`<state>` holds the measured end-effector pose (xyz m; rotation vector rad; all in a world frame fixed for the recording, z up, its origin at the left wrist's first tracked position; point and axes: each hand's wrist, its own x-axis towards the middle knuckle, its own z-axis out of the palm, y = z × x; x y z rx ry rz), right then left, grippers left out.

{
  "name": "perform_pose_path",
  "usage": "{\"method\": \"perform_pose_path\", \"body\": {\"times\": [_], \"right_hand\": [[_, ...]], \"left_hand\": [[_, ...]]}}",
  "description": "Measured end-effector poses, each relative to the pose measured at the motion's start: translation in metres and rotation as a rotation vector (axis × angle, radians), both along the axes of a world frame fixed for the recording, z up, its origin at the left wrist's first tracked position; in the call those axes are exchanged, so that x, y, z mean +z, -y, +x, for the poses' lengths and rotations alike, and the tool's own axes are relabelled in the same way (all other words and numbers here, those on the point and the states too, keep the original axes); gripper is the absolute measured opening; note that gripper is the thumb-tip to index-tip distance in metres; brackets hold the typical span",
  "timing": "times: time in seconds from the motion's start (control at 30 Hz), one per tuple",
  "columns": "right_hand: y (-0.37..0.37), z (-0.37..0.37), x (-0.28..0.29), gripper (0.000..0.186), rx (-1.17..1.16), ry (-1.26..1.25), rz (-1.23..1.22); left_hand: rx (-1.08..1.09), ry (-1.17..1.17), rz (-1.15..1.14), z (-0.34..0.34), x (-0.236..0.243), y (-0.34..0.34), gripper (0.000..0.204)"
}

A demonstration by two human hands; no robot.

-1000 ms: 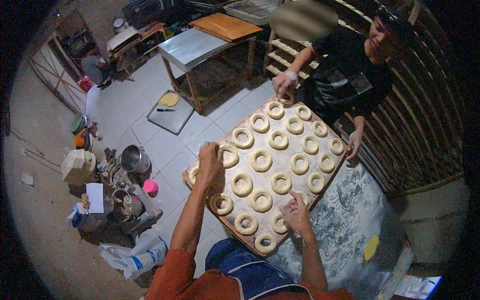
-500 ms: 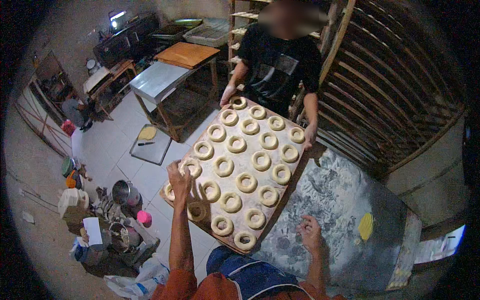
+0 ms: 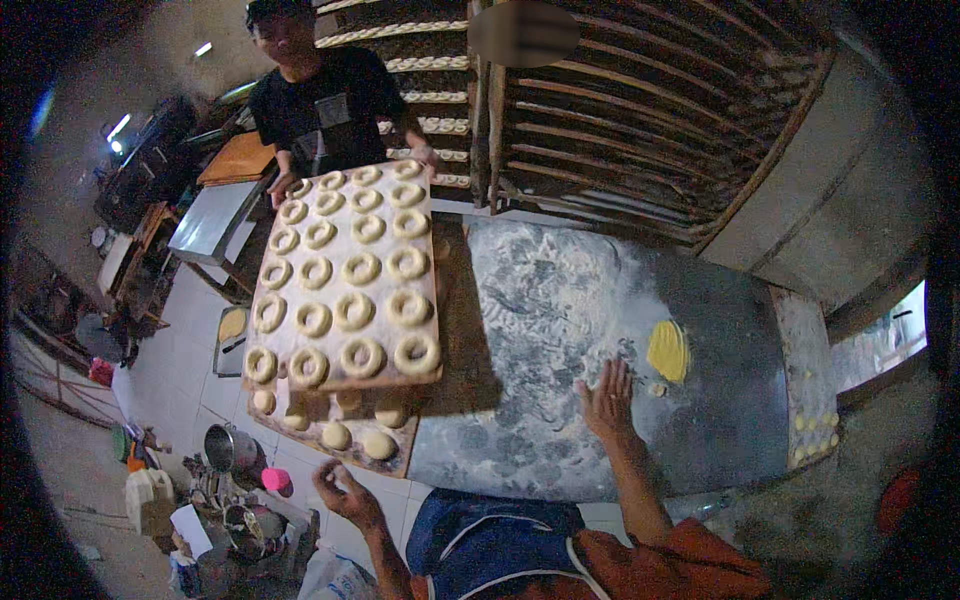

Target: The person shapes dough balls into ring shapes by hand and places them on a wooden board. Another person works alongside, also shaping dough and arranging it on the same board.

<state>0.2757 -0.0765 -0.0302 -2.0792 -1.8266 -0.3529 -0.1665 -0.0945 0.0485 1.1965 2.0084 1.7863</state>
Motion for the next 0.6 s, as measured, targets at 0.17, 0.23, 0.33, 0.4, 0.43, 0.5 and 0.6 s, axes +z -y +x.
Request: {"method": "perform_pose_path", "body": {"times": [0.17, 0.23, 0.33, 0.4, 0.43, 0.5, 0.6], "right_hand": [[-0.062, -0.014, -0.023, 0.071, 0.122, -0.034, 0.004], [-0.088, -0.025, -0.019, 0.069, 0.325, -0.100, 0.025], [-0.094, -0.037, 0.005, 0.066, 0.413, -0.399, -0.231], [-0.083, -0.040, 0.030, 0.067, 0.454, -0.555, -0.288], [-0.072, -0.045, 0.041, 0.066, 0.431, -0.650, -0.231], [-0.052, -0.070, 0.052, 0.064, 0.327, -0.945, -0.011], [-0.033, -0.103, 0.050, 0.061, 0.100, -1.385, 0.193]], "left_hand": [[-0.232, -0.036, -0.072, 0.073, 0.001, 0.048, 0.011], [-0.340, -0.013, -0.193, 0.093, 0.003, 0.055, 0.012], [-0.569, 0.065, -0.348, 0.122, 0.002, 0.056, 0.015], [-0.724, -0.044, -0.304, 0.142, 0.001, 0.040, 0.016], [-0.735, 0.021, -0.317, 0.153, 0.002, 0.031, 0.020], [-0.797, 0.121, -0.300, 0.179, -0.001, 0.002, 0.032], [-0.917, 0.414, -0.211, 0.232, -0.010, -0.035, 0.055]]}}
